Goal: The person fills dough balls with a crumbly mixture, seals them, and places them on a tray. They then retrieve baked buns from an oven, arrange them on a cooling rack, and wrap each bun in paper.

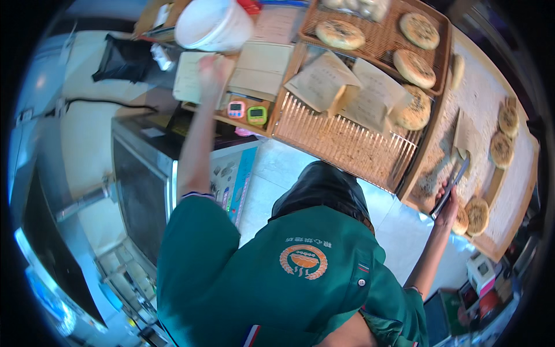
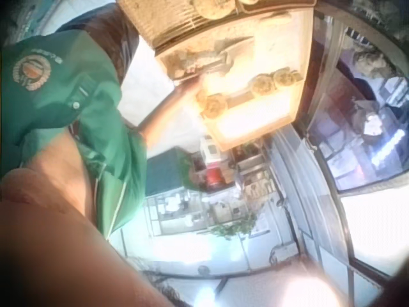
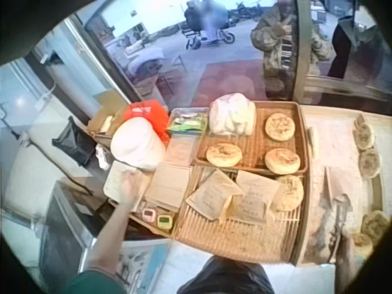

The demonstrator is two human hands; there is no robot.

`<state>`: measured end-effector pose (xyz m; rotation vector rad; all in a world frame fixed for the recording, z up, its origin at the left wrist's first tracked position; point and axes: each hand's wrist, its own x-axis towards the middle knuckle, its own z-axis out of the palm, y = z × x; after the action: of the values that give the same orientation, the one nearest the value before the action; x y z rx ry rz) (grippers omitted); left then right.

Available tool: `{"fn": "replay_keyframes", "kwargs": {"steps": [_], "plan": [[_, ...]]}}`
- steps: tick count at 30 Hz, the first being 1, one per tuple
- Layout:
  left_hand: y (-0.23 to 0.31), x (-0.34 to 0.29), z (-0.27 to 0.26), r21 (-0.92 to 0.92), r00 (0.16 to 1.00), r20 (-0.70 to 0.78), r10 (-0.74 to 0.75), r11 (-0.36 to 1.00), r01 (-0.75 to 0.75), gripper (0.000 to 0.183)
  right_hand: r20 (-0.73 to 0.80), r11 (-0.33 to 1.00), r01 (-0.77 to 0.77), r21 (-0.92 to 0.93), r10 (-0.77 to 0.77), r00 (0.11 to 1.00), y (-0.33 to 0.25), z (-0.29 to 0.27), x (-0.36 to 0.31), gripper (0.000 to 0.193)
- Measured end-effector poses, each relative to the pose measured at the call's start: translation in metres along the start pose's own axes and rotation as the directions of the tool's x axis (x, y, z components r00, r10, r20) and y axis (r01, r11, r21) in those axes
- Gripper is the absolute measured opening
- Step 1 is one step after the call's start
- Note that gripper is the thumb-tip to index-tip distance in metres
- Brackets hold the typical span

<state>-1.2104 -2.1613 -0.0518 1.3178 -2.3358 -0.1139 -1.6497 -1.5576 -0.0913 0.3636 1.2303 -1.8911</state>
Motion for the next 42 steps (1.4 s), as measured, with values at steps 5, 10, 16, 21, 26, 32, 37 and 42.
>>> {"fn": "replay_keyframes", "kwargs": {"steps": [5,10,16,21,26,32,37,42], "plan": [[-0.141,-0.001,-0.019,0.39,0.907,0.38,-0.182,0.921,0.021,0.035,-0.141,0.977,-0.037,-0.209,0.007,0.99,0.017,0.023,-0.111,0.028],[-0.137,0.002,-0.005,0.53,0.923,0.345,-0.171,0.847,-0.041,0.029,0.046,0.876,-0.136,-0.462,0.177,0.983,0.061,0.061,-0.155,0.026],[-0.056,0.011,-0.028,0.299,0.995,0.102,0.01,0.953,-0.041,0.021,0.063,0.92,-0.073,-0.386,0.105,0.992,0.094,0.115,-0.064,0.025],[0.139,-0.057,-0.015,-0.461,0.93,0.166,0.329,0.859,-0.222,0.01,0.11,0.948,-0.005,-0.319,0.043,0.993,0.097,0.137,-0.019,0.023],[0.314,-0.121,0.037,-0.569,0.769,0.238,0.593,0.727,-0.384,0.01,0.112,0.907,0.222,-0.357,-0.194,0.975,0.079,0.107,-0.081,0.035],[0.374,-0.14,0.089,-0.659,0.722,0.271,0.637,0.669,-0.343,0.007,0.104,0.897,0.088,-0.434,-0.047,0.993,0.061,0.069,-0.139,0.046],[0.372,-0.152,0.091,-0.74,0.753,0.312,0.58,0.645,-0.19,0.006,-0.086,0.811,-0.007,-0.585,-0.054,0.995,0.077,0.055,-0.141,0.048],[0.387,-0.158,0.068,-0.652,0.638,0.254,0.727,0.616,-0.442,0.016,0.025,0.792,-0.018,-0.61,0.041,0.999,0.065,0.042,-0.142,0.046]]}}
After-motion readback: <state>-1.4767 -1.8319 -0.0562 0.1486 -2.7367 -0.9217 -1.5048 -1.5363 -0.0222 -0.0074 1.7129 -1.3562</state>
